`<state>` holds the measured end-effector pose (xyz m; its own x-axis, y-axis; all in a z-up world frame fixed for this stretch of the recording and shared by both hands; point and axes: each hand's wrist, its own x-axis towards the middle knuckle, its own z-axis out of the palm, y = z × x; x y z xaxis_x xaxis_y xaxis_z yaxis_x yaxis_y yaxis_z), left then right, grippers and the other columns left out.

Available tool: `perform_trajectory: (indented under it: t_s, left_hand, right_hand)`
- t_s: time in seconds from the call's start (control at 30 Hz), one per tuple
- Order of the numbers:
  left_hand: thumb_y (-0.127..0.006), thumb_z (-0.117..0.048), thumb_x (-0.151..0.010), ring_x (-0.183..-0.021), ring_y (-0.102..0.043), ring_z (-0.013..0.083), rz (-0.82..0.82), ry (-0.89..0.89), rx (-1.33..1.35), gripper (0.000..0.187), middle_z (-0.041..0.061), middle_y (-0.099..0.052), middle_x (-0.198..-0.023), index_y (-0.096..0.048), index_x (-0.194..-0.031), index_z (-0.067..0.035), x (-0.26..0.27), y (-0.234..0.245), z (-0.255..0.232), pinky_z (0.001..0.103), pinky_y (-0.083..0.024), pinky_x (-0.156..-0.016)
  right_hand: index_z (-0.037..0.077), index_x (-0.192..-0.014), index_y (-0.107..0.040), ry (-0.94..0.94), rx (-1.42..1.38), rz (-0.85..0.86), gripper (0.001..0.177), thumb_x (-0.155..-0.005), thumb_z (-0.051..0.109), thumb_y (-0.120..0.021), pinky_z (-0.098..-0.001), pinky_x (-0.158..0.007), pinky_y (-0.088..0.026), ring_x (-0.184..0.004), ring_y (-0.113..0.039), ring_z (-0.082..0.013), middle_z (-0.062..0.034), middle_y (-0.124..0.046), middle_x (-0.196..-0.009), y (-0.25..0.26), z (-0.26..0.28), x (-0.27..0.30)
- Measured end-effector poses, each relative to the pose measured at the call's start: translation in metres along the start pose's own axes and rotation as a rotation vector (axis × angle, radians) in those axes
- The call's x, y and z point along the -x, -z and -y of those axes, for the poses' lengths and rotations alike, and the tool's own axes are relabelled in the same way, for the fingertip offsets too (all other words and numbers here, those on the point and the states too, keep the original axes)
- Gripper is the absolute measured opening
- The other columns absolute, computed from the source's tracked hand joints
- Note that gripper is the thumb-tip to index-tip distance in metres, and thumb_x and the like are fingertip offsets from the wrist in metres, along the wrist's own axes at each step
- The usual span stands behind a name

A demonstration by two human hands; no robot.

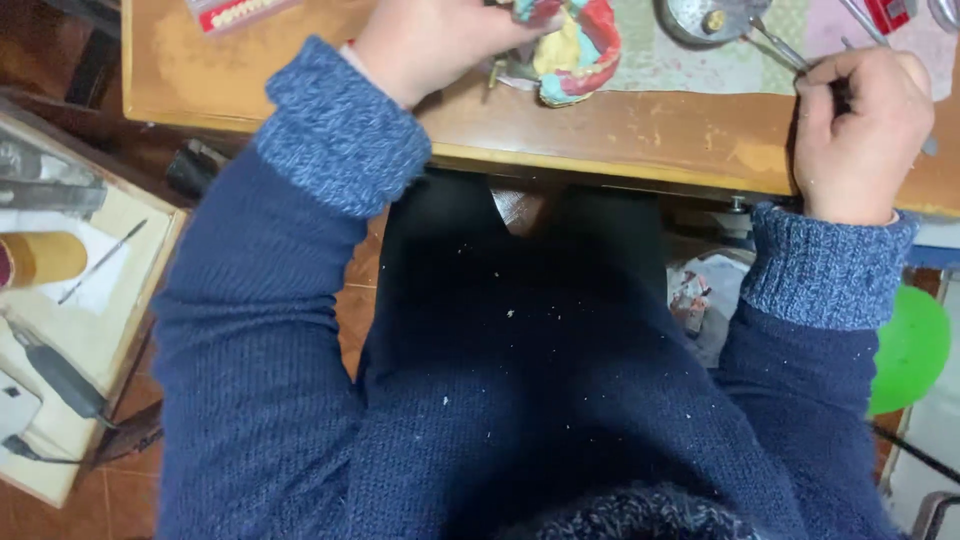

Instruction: Repairing or manufacturing a dental prosthesis using a dental model and various lab tools.

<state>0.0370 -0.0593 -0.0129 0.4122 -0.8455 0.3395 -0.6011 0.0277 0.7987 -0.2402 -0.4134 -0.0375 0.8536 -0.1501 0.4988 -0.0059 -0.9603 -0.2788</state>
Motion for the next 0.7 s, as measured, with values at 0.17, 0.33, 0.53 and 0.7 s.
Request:
perform_trajectory:
  t_s: [0.17,0.33,0.53,0.7]
  left_hand:
    - [-0.072,-0.028,-0.110,-0.084,-0.077,0.0138,0.003,0.054,-0.112,0.030,0.009,-0.078,-0.096,-0.071,-0.119,0.000,-0.006,-0.015,-0.012,0.028,-0.064,-0.072]
    - [-0.091,-0.004,-0.097,-0.110,-0.074,0.0175,-0.412,-0.100,0.162,0.050,0.011,-0.072,-0.123,-0.058,-0.134,-0.003,-0.008,-0.025,-0.032,0.032,-0.065,-0.098]
    - [-0.091,0.011,-0.097,-0.123,-0.063,0.0190,-0.637,-0.114,0.452,0.076,0.010,-0.064,-0.137,-0.041,-0.152,-0.006,-0.011,-0.045,-0.044,0.033,-0.054,-0.111]
    - [-0.088,0.014,-0.093,-0.126,-0.057,0.0173,-0.767,-0.130,0.343,0.080,0.009,-0.058,-0.138,-0.039,-0.154,-0.005,-0.017,-0.046,-0.047,0.031,-0.047,-0.114]
  right_hand:
    - [0.001,-0.095,-0.067,0.044,0.053,-0.039,0.017,-0.090,-0.015,-0.065,-0.0365,-0.088,-0.049,-0.098,-0.062,-0.0278,-0.0096,-0.064,-0.101,0.001,0.001,-0.002]
    - [-0.001,-0.134,-0.061,-0.256,-0.884,-0.186,0.033,-0.102,-0.007,-0.069,-0.0302,-0.108,-0.058,-0.124,-0.070,-0.0186,-0.0115,-0.070,-0.131,0.018,0.066,-0.042]
    - [-0.006,-0.116,-0.062,-0.384,-1.105,-0.435,0.013,-0.125,0.004,-0.062,-0.0285,-0.073,-0.051,-0.080,-0.065,-0.0200,-0.0198,-0.074,-0.098,0.004,0.055,-0.065]
    - [-0.005,-0.115,-0.058,-0.259,-1.342,-0.385,0.017,-0.121,0.011,-0.057,-0.0345,-0.077,-0.055,-0.081,-0.066,-0.0250,-0.0186,-0.067,-0.098,-0.016,0.034,-0.095]
